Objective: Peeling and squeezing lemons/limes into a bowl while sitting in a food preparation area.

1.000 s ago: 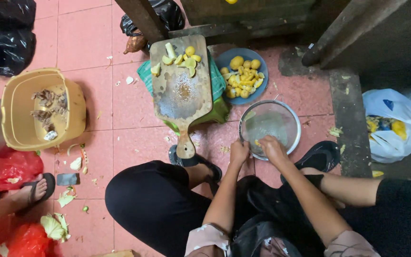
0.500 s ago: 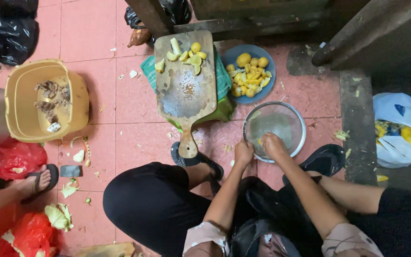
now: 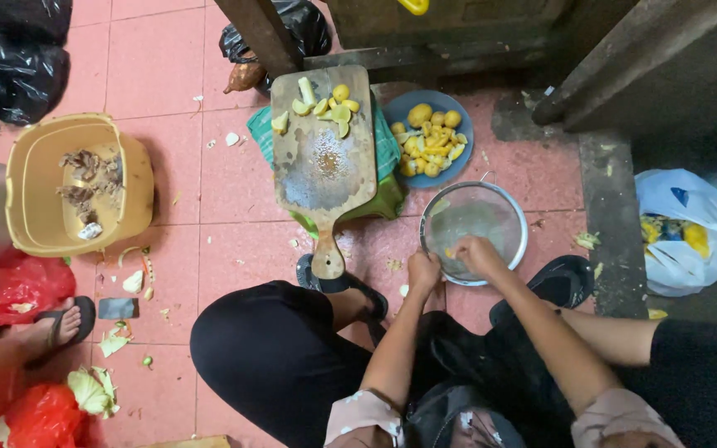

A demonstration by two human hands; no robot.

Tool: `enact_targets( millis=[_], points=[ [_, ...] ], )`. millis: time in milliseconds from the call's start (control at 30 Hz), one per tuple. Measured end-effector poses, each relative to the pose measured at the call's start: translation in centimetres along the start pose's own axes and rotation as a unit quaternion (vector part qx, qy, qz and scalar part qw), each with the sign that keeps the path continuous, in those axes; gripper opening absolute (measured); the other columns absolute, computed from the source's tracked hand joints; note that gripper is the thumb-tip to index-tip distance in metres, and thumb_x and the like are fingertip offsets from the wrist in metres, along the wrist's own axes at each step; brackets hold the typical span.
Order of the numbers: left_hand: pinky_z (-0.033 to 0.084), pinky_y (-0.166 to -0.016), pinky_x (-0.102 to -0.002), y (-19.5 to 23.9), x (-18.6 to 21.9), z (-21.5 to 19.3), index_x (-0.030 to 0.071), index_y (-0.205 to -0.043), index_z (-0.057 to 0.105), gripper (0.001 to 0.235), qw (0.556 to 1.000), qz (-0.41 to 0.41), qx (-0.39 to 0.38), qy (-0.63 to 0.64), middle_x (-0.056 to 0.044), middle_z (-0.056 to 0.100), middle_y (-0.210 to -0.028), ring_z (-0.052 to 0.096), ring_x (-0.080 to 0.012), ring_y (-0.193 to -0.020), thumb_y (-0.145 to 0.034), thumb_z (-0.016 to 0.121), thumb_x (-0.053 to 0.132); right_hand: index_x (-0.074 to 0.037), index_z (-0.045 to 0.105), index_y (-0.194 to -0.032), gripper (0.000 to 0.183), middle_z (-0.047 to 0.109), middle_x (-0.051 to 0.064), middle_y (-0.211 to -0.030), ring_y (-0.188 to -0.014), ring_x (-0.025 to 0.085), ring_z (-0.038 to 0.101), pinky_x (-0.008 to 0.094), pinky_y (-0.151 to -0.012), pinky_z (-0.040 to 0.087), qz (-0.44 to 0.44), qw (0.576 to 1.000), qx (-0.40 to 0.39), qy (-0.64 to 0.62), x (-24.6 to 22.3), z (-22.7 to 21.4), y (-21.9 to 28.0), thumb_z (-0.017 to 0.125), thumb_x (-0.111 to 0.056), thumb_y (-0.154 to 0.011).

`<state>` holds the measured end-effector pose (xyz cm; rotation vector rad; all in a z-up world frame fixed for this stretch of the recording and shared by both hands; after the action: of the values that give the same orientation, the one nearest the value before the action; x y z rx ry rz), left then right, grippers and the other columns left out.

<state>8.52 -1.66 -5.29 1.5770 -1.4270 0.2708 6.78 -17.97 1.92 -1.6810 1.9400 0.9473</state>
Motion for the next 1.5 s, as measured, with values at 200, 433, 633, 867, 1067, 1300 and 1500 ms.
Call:
enact_targets(
  millis=[200, 433, 633, 867, 1067, 1300, 1500],
  points=[
    [0.054, -0.091, -0.061, 0.5, 1.0, -1.4, -0.01, -0.111, 0.064, 0.042, 1.0, 0.003, -0.013, -0.019, -0.038, 0.069, -0.096, 0.067, -0.0535, -0.105, -0.093, 0.048, 0.024, -0.017, 0.073, -0.078, 0.01, 0.067, 0.008, -0.078, -0.084, 0.037, 0.07, 0.045, -0.079, 0.058, 0.009, 0.997, 0.073, -0.026, -0.1, 3.1, 0.6, 0.071, -0.008, -0.082],
    [0.057, -0.088, -0.059, 0.7, 1.4, -1.3, -0.011, -0.113, 0.065, 0.045, 1.0, 0.006, -0.011, -0.024, -0.036, 0.07, -0.095, 0.068, -0.0525, -0.103, -0.092, 0.045, 0.024, -0.008, 0.063, -0.077, 0.013, 0.059, 0.015, -0.078, -0.085, 0.037, 0.068, 0.043, -0.075, 0.056, -0.002, 0.988, 0.125, 0.089, -1.3, 0.1, -2.1, 0.06, -0.013, -0.089],
    [0.055, -0.091, -0.061, 1.0, 2.4, -1.6, -0.011, -0.116, 0.062, 0.043, 1.0, -0.001, 0.001, -0.003, -0.038, 0.069, -0.098, 0.066, -0.0536, -0.105, -0.093, 0.047, 0.022, -0.007, 0.07, -0.087, 0.01, 0.071, 0.023, -0.125, -0.126, 0.041, 0.062, 0.05, -0.106, 0.052, 0.083, 0.995, 0.042, 0.036, 3.0, 1.2, -3.8, 0.063, -0.015, -0.087],
    [0.054, -0.088, -0.063, 1.1, 1.3, -0.7, -0.01, -0.111, 0.062, 0.038, 0.999, -0.003, 0.032, 0.01, -0.039, 0.068, -0.094, 0.067, -0.0554, -0.101, -0.093, 0.047, 0.02, -0.014, 0.069, -0.07, 0.011, 0.071, 0.014, -0.077, -0.088, 0.04, 0.071, 0.046, -0.082, 0.058, -0.025, 0.998, -0.044, 0.025, -0.9, 2.3, 0.3, 0.065, -0.008, -0.079],
    [0.055, -0.087, -0.062, 0.4, 0.1, 0.1, -0.008, -0.111, 0.062, 0.038, 0.999, -0.012, 0.044, -0.003, -0.037, 0.069, -0.091, 0.068, -0.0542, -0.099, -0.093, 0.048, 0.022, -0.015, 0.069, -0.069, 0.01, 0.069, 0.011, -0.076, -0.086, 0.036, 0.072, 0.042, -0.081, 0.059, -0.008, 1.0, -0.013, 0.014, 3.1, 4.9, -1.3, 0.067, -0.01, -0.078],
    [0.053, -0.09, -0.063, -0.1, -0.8, 0.6, -0.007, -0.114, 0.063, 0.039, 0.999, -0.015, 0.028, -0.014, -0.037, 0.07, -0.094, 0.067, -0.0543, -0.103, -0.094, 0.049, 0.023, -0.015, 0.072, -0.074, 0.008, 0.071, 0.012, -0.078, -0.087, 0.037, 0.073, 0.046, -0.082, 0.06, 0.031, 0.998, 0.035, 0.031, 4.3, 4.6, -2.2, 0.069, -0.011, -0.08],
    [0.054, -0.092, -0.06, -0.3, -1.4, 0.8, -0.004, -0.115, 0.062, 0.039, 0.999, -0.015, 0.035, -0.014, -0.035, 0.07, -0.096, 0.067, -0.0522, -0.105, -0.094, 0.049, 0.027, -0.016, 0.074, -0.077, 0.008, 0.071, 0.014, -0.077, -0.087, 0.038, 0.074, 0.047, -0.08, 0.061, 0.101, 0.993, 0.041, 0.042, 4.7, 3.2, -2.1, 0.069, -0.012, -0.083]
  ],
)
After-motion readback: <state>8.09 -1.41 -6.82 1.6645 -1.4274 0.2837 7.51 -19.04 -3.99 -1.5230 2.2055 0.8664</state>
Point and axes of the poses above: each hand's wrist, its own y-axis away from the middle knuckle, its own z-axis out of the palm, x = y × z, the point moved 10 cm from there along -y, towards the middle knuckle
